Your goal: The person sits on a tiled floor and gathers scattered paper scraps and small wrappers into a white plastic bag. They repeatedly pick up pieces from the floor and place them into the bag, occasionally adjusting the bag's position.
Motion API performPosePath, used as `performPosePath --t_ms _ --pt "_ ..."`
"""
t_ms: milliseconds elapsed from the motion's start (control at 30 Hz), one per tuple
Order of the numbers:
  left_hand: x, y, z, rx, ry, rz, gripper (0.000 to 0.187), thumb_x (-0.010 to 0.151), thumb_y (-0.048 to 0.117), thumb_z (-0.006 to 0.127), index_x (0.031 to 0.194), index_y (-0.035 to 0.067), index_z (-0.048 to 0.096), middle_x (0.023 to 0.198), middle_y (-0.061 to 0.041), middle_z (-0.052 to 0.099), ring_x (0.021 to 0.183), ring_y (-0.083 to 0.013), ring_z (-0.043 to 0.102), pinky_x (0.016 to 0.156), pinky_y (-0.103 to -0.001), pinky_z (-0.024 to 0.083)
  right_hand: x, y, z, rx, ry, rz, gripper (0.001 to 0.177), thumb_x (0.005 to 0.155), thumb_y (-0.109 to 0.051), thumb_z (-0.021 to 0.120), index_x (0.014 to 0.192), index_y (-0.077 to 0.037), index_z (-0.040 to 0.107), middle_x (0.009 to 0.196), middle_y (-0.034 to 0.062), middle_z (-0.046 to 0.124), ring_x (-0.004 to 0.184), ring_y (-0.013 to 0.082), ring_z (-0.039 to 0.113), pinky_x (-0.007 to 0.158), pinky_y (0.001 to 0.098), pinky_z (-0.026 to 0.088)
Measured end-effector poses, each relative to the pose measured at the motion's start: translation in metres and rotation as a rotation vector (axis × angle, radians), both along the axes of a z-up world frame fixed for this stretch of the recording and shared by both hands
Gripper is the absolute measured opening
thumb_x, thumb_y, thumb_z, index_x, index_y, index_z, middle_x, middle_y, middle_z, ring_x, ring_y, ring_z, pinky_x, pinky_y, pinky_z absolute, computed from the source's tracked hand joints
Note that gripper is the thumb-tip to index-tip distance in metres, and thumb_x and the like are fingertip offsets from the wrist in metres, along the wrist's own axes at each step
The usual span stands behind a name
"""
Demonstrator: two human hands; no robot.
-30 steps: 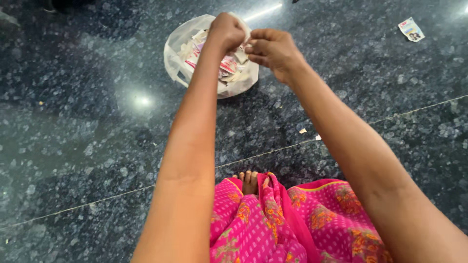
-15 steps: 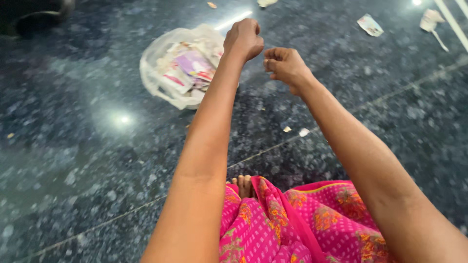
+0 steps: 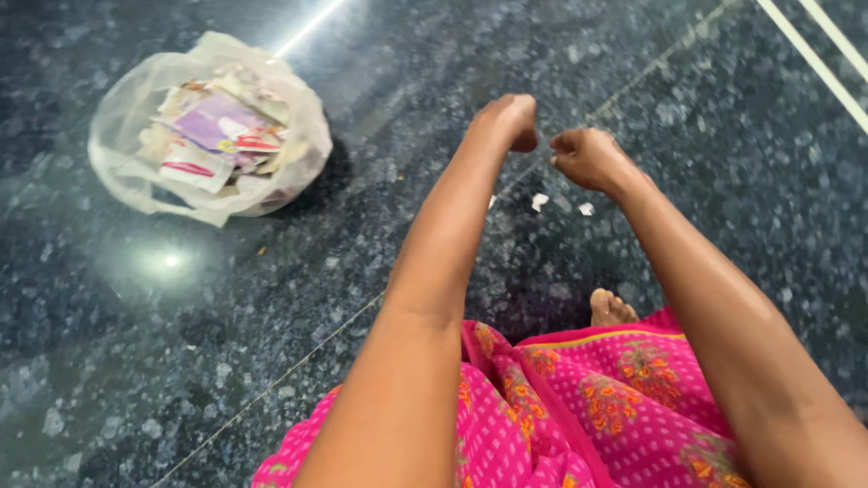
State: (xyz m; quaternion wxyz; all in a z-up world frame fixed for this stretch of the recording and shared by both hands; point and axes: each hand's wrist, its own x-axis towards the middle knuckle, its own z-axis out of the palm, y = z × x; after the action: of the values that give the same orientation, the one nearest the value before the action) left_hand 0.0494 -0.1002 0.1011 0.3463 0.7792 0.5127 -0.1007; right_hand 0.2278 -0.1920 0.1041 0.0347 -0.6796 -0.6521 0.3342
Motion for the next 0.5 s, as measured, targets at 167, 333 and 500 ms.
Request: performPosePath --t_ms 167,333,500 --pt "0.047 -0.061 -0.042 0.091 -0.055 -0.068 0.022 0.073 0.006 0.069 0.093 0.006 0.076 0.106 -0.022 0.072 0.103 -0.0374 0.071 0.085 -0.046 0.058 0.048 -0.055 -0.015 -0.112 -0.208 -0.008 0.046 0.084 -0.023 0.067 0.129 -0.017 0.071 0.119 0.0189 0.072 0.113 0.0386 0.068 0.098 0.0483 0.053" --pt "0.049 -0.109 -0.059 0.200 -0.142 -0.034 0.020 0.074 0.002 0.068 0.093 0.007 0.075 0.104 -0.022 0.073 0.099 -0.0405 0.072 0.082 -0.049 0.060 0.064 -0.080 -0.019 -0.210 -0.331 0.006 0.043 0.083 -0.022 0.068 0.126 -0.017 0.070 0.119 0.0184 0.072 0.116 0.0399 0.066 0.098 0.0509 0.052" --pt "0.050 -0.130 -0.074 0.251 -0.166 0.036 0.014 0.089 0.004 0.057 0.098 0.004 0.067 0.098 -0.024 0.074 0.093 -0.0422 0.074 0.076 -0.052 0.059 0.066 -0.106 -0.049 -0.042 -0.308 0.017 0.040 0.079 -0.020 0.071 0.119 -0.015 0.069 0.115 0.0177 0.069 0.108 0.0428 0.064 0.090 0.0528 0.052"
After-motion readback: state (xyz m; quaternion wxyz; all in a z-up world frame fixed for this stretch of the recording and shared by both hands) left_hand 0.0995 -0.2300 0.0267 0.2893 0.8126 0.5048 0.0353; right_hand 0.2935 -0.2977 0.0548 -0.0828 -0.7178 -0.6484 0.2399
